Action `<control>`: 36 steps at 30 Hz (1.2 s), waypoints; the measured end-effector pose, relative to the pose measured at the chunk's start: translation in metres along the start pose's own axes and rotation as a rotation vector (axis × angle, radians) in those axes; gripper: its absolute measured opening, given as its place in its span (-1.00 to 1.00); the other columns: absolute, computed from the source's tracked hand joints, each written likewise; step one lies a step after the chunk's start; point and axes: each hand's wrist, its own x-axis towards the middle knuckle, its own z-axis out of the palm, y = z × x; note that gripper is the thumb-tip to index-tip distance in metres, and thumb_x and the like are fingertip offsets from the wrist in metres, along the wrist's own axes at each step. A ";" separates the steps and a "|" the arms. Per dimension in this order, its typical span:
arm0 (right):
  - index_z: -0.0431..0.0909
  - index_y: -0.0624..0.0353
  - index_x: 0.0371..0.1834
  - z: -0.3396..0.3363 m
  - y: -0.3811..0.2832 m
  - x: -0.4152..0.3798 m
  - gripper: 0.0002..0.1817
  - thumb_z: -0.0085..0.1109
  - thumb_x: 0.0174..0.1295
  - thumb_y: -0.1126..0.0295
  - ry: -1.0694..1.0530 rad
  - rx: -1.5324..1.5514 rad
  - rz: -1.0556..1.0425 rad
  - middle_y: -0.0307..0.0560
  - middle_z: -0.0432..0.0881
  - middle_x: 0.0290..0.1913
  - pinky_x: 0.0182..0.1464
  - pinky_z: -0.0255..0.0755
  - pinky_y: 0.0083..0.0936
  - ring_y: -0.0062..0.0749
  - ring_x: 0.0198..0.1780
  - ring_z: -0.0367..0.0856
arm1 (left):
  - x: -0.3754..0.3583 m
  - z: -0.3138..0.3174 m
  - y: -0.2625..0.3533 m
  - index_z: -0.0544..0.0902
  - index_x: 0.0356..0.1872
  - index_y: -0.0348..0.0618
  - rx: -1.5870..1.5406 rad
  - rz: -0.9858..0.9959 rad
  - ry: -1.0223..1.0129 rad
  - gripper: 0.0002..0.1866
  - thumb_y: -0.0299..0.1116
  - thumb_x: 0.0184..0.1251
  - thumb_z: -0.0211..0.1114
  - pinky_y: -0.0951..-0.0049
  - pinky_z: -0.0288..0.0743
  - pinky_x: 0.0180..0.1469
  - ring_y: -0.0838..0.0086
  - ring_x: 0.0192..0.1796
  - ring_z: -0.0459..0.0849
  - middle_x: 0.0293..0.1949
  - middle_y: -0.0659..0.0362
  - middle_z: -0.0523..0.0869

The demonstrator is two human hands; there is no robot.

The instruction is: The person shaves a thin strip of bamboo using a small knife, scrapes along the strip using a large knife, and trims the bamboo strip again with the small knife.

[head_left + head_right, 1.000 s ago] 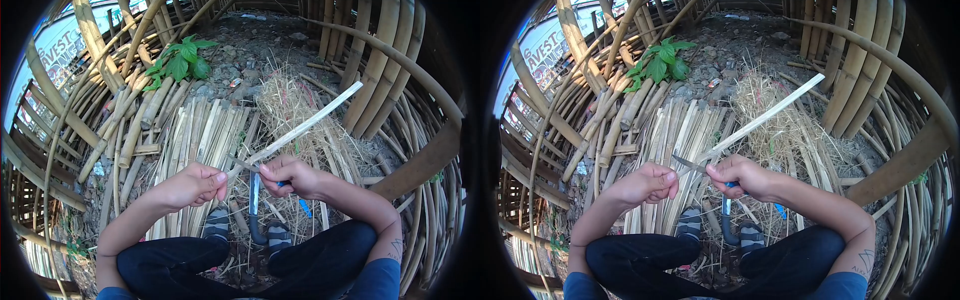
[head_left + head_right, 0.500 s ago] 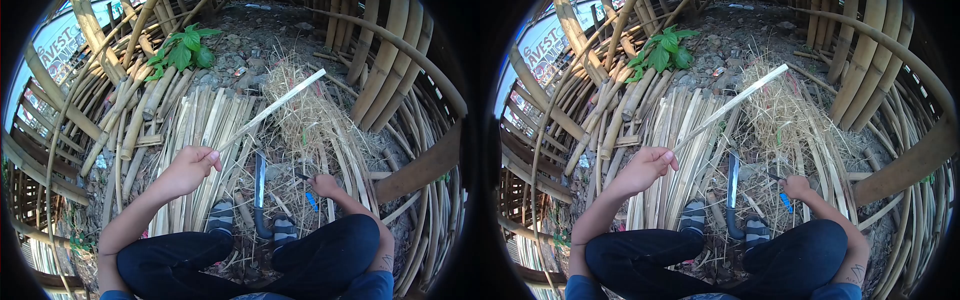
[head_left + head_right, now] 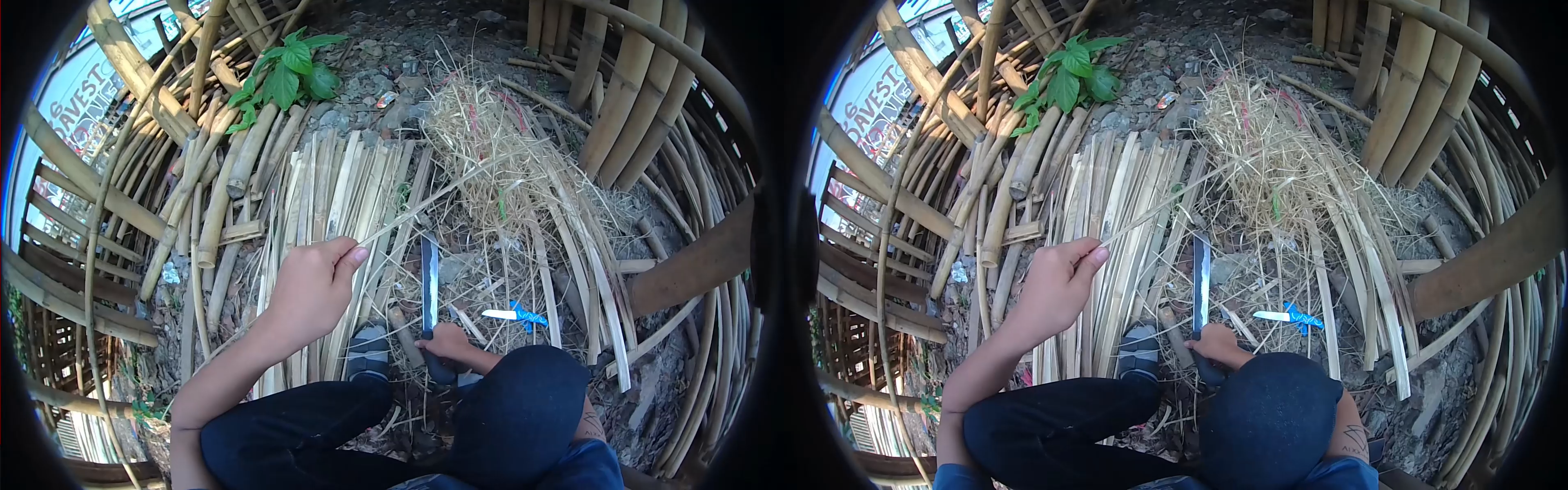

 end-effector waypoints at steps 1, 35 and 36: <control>0.67 0.27 -0.44 0.006 0.003 0.003 -0.34 0.22 0.03 -0.26 0.034 0.129 -0.001 0.10 0.66 -0.44 -0.28 0.55 -0.24 -0.10 -0.34 0.70 | 0.000 -0.002 0.002 0.61 -0.39 -0.36 0.001 -0.023 0.015 -0.73 -0.32 0.39 0.12 0.10 0.39 -0.40 -0.07 -0.49 0.57 -0.60 -0.17 0.55; 0.41 0.46 -0.22 -0.033 0.014 -0.058 -0.41 -0.05 0.38 -0.05 0.087 0.474 -0.479 0.15 0.52 -0.64 -0.39 0.46 -0.16 0.04 -0.54 0.59 | 0.009 0.137 -0.130 0.58 -0.35 -0.38 -0.428 -0.872 -0.753 -0.83 -0.51 0.35 0.06 0.63 0.23 -0.69 0.64 -0.67 0.41 -0.57 0.09 0.62; 0.41 0.46 -0.22 -0.030 0.011 -0.054 -0.41 -0.05 0.38 -0.05 0.087 0.482 -0.471 0.15 0.52 -0.64 -0.39 0.46 -0.16 0.04 -0.54 0.59 | 0.010 0.143 -0.129 0.58 -0.35 -0.38 -0.424 -0.872 -0.764 -0.83 -0.51 0.35 0.06 0.63 0.23 -0.69 0.64 -0.67 0.41 -0.57 0.09 0.62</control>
